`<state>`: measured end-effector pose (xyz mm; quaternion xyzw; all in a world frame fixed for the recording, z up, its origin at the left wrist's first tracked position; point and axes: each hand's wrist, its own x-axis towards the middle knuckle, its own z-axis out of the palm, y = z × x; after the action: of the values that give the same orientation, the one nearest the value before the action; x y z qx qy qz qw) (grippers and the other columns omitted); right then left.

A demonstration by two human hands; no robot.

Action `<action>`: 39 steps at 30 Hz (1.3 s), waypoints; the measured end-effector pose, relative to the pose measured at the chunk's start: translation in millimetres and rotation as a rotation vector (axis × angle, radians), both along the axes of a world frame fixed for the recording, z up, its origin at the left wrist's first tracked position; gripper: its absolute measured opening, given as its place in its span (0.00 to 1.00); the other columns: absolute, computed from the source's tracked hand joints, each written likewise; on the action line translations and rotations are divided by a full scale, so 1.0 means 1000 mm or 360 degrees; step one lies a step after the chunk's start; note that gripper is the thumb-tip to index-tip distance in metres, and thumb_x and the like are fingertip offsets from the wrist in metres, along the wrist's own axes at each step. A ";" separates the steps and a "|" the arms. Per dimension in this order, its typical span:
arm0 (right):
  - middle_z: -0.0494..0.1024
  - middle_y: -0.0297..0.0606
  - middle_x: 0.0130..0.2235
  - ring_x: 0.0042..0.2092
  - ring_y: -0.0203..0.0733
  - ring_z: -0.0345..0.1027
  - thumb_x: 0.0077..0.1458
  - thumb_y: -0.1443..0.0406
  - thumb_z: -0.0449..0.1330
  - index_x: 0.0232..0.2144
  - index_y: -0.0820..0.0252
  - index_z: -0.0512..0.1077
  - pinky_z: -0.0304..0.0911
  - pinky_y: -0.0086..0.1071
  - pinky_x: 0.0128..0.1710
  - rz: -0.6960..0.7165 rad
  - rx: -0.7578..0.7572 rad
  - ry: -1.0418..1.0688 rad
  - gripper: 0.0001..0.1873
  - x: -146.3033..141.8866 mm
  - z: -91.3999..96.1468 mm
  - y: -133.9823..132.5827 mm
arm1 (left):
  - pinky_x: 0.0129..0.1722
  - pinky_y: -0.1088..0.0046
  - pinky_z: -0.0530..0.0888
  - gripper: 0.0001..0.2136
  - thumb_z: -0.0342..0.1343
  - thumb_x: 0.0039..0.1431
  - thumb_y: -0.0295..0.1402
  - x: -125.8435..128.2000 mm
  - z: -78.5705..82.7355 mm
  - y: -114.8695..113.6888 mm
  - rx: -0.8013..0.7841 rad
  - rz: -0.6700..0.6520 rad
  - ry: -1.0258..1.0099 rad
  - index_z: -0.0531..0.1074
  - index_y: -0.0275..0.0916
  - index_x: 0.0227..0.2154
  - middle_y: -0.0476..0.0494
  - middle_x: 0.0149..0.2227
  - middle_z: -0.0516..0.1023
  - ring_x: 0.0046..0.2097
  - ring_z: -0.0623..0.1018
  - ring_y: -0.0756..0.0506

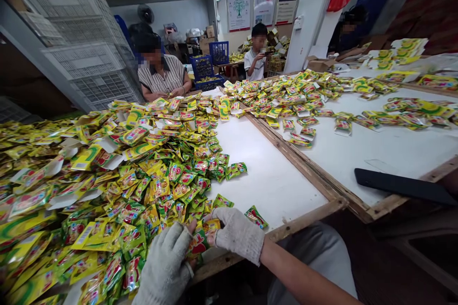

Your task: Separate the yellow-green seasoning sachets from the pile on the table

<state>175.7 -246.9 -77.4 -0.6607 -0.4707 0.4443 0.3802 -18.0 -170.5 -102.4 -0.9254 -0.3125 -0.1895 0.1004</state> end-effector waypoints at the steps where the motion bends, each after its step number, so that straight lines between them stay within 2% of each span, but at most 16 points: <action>1: 0.76 0.35 0.36 0.35 0.28 0.64 0.41 0.62 0.61 0.41 0.62 0.74 0.61 0.20 0.36 -0.0064 0.0004 -0.0043 0.22 0.000 -0.001 -0.001 | 0.43 0.75 0.68 0.26 0.57 0.40 0.27 0.000 0.002 0.000 0.0031 0.0005 0.0008 0.68 0.51 0.47 0.50 0.44 0.71 0.44 0.67 0.52; 4: 0.76 0.37 0.37 0.36 0.29 0.66 0.43 0.60 0.59 0.40 0.65 0.72 0.62 0.21 0.36 -0.0234 -0.0001 0.0168 0.20 0.001 -0.001 -0.002 | 0.44 0.76 0.70 0.28 0.59 0.39 0.31 -0.001 0.007 0.002 0.0111 -0.0006 -0.0059 0.66 0.50 0.49 0.50 0.45 0.70 0.45 0.68 0.52; 7: 0.75 0.38 0.39 0.33 0.27 0.66 0.44 0.57 0.60 0.45 0.64 0.67 0.64 0.22 0.36 -0.0451 0.0079 0.0588 0.26 0.004 -0.001 -0.003 | 0.43 0.79 0.72 0.31 0.61 0.39 0.34 -0.005 0.009 0.006 0.0133 0.0013 -0.0123 0.64 0.46 0.51 0.48 0.47 0.70 0.46 0.68 0.52; 9: 0.75 0.39 0.41 0.33 0.27 0.66 0.42 0.55 0.62 0.47 0.62 0.65 0.65 0.23 0.36 -0.0495 0.0155 0.0931 0.30 0.003 -0.003 -0.003 | 0.43 0.80 0.73 0.31 0.61 0.39 0.36 -0.007 0.009 0.009 0.0098 0.0029 -0.0122 0.64 0.45 0.51 0.47 0.47 0.70 0.47 0.69 0.53; 11: 0.74 0.40 0.40 0.34 0.28 0.67 0.42 0.53 0.63 0.44 0.64 0.65 0.66 0.24 0.37 -0.0452 0.0199 0.1154 0.29 0.000 -0.008 -0.002 | 0.43 0.80 0.73 0.30 0.61 0.39 0.38 -0.008 0.007 0.010 0.0081 0.0033 -0.0125 0.65 0.45 0.51 0.47 0.48 0.70 0.47 0.70 0.53; 13: 0.74 0.41 0.38 0.34 0.29 0.67 0.43 0.53 0.62 0.39 0.65 0.66 0.66 0.25 0.37 -0.0424 0.0174 0.1087 0.26 -0.004 -0.013 -0.001 | 0.44 0.79 0.74 0.30 0.61 0.40 0.39 -0.007 0.004 0.010 0.0086 0.0045 -0.0146 0.65 0.45 0.51 0.47 0.48 0.70 0.48 0.71 0.52; 18: 0.73 0.39 0.39 0.38 0.31 0.66 0.46 0.55 0.59 0.40 0.64 0.66 0.65 0.25 0.40 -0.0625 0.0102 0.0170 0.22 -0.007 -0.016 -0.004 | 0.44 0.77 0.75 0.30 0.61 0.39 0.41 -0.008 0.004 0.010 0.0061 0.0099 -0.0152 0.66 0.43 0.50 0.46 0.48 0.71 0.49 0.72 0.51; 20: 0.72 0.38 0.42 0.42 0.32 0.66 0.46 0.56 0.58 0.41 0.62 0.66 0.64 0.26 0.45 -0.0559 0.0091 -0.0016 0.21 -0.005 -0.011 -0.007 | 0.44 0.78 0.75 0.33 0.62 0.38 0.43 -0.010 0.007 0.012 0.0063 0.0059 -0.0118 0.65 0.43 0.51 0.46 0.48 0.71 0.49 0.72 0.51; 22: 0.71 0.35 0.46 0.44 0.31 0.65 0.47 0.57 0.58 0.43 0.60 0.67 0.63 0.25 0.47 -0.0361 0.0088 -0.0008 0.21 0.000 -0.006 -0.010 | 0.44 0.79 0.75 0.35 0.62 0.36 0.44 -0.010 0.009 0.013 0.0117 -0.0036 -0.0091 0.64 0.44 0.52 0.47 0.49 0.71 0.50 0.71 0.51; 24: 0.72 0.34 0.44 0.41 0.29 0.65 0.46 0.58 0.58 0.41 0.60 0.68 0.62 0.23 0.43 -0.0209 0.0066 -0.0020 0.19 0.005 -0.001 -0.011 | 0.44 0.79 0.75 0.36 0.64 0.34 0.43 -0.011 0.011 0.015 0.0196 -0.0153 -0.0097 0.63 0.44 0.52 0.48 0.49 0.71 0.50 0.71 0.52; 27: 0.72 0.33 0.36 0.34 0.26 0.61 0.43 0.59 0.60 0.35 0.64 0.68 0.57 0.20 0.34 -0.0136 0.0004 -0.0163 0.17 0.010 0.002 -0.009 | 0.45 0.80 0.75 0.36 0.64 0.34 0.41 -0.011 0.014 0.016 0.0249 -0.0253 -0.0112 0.64 0.43 0.51 0.49 0.49 0.70 0.49 0.70 0.53; 30: 0.73 0.32 0.36 0.33 0.26 0.61 0.43 0.59 0.60 0.41 0.61 0.68 0.57 0.19 0.32 -0.0098 -0.0091 -0.0056 0.21 0.012 0.002 -0.007 | 0.45 0.80 0.74 0.35 0.64 0.34 0.39 -0.010 0.017 0.015 0.0249 -0.0258 -0.0116 0.64 0.42 0.51 0.48 0.49 0.70 0.50 0.69 0.53; 32: 0.74 0.34 0.39 0.35 0.27 0.64 0.41 0.61 0.60 0.44 0.60 0.69 0.59 0.19 0.34 -0.0108 -0.0140 -0.0007 0.24 0.012 0.001 -0.006 | 0.45 0.80 0.74 0.34 0.64 0.33 0.36 -0.009 0.019 0.015 0.0256 -0.0251 -0.0136 0.64 0.43 0.50 0.49 0.48 0.70 0.49 0.69 0.53; 34: 0.75 0.35 0.39 0.36 0.28 0.65 0.40 0.62 0.61 0.42 0.61 0.71 0.61 0.20 0.35 -0.0187 -0.0158 0.0027 0.23 0.014 0.001 -0.005 | 0.45 0.79 0.73 0.33 0.64 0.32 0.33 -0.008 0.019 0.014 0.0266 -0.0235 -0.0149 0.66 0.43 0.48 0.51 0.46 0.71 0.47 0.69 0.53; 39: 0.75 0.34 0.38 0.36 0.28 0.67 0.42 0.62 0.59 0.41 0.61 0.69 0.64 0.21 0.37 -0.0444 0.0006 0.0199 0.21 0.015 0.002 -0.003 | 0.43 0.79 0.72 0.28 0.61 0.34 0.32 -0.007 0.016 0.013 0.0246 -0.0196 -0.0130 0.68 0.43 0.45 0.51 0.45 0.72 0.46 0.69 0.53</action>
<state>190.7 -249.5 -75.1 -0.6900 -0.3507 0.4265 0.4680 -24.8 -157.6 -86.8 -0.9238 -0.2433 -0.2564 0.1468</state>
